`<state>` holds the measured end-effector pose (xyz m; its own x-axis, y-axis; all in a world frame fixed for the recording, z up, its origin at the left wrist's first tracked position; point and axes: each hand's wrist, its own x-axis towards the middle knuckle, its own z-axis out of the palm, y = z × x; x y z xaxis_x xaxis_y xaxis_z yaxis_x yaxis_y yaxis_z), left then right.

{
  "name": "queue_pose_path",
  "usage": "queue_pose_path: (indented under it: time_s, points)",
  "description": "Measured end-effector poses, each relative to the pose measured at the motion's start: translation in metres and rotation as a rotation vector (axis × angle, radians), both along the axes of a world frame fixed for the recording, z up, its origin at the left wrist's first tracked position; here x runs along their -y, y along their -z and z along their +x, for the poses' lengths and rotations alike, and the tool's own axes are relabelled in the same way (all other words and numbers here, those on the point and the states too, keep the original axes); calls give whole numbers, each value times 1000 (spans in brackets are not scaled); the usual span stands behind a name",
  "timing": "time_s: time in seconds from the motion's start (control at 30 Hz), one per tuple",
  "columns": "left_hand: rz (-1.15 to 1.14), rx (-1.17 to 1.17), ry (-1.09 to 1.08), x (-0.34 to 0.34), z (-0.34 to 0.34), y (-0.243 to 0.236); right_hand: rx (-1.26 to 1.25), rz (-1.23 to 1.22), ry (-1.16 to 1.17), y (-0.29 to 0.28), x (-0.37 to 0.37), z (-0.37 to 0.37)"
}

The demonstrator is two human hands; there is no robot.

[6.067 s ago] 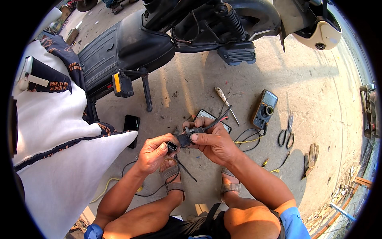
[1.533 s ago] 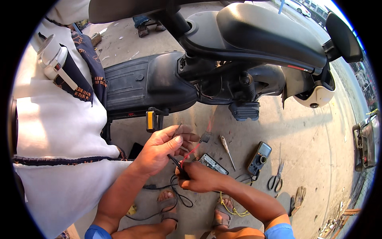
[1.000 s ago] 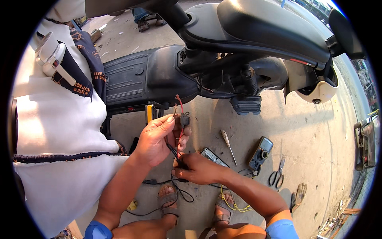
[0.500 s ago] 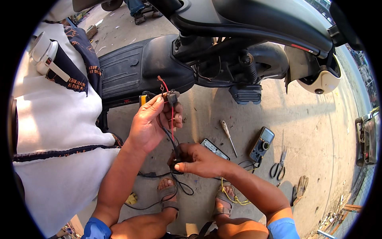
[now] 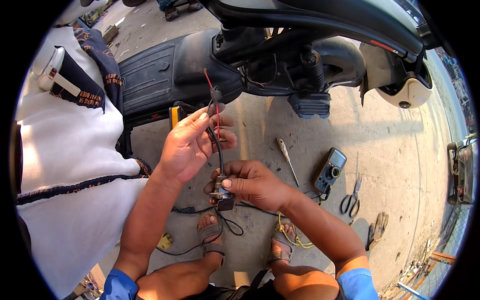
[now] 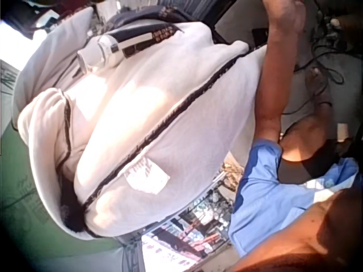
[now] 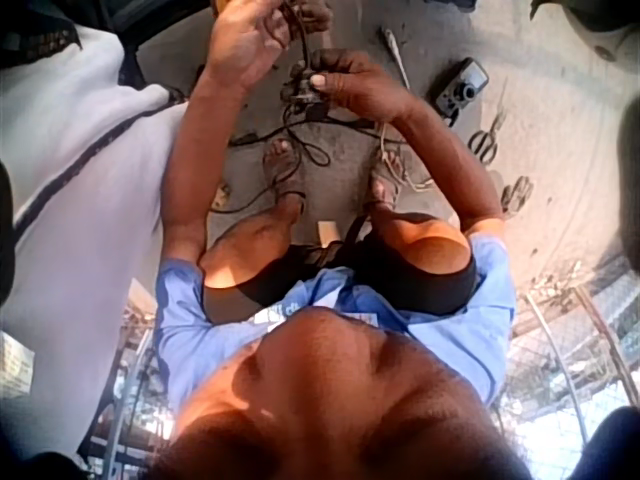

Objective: The person repairs the electrical wiring of a motorcycle using pliers and a multimeter. They strip wire insulation, connect wires to a small black component, and test the connections with a multimeter probe. The work is performed on the floor next to the motorcycle.

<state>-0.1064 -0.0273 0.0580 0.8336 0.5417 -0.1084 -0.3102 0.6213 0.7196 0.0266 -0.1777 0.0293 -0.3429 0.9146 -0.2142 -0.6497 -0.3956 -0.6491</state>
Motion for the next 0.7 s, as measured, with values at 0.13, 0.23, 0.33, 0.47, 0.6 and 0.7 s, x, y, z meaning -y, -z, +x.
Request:
queue_pose_path:
  time_s: [0.13,0.23,0.33,0.47,0.6,0.7]
  points:
    - [-45,-67,-45,4,3,-1,-254,-65,54,9,1,6]
    - [74,-126,-14,3,2,12,-421,-162,117,4,1,8]
    - [37,-202,-5,6,2,24,-576,-233,138,3,2,9]
    - [-43,-185,39,7,3,30,-676,-292,177,-6,4,6]
    - [-68,-248,38,9,6,29,-727,-282,189,-1,6,8]
    - [-63,-253,23,10,7,30,-734,-286,206,-6,6,6]
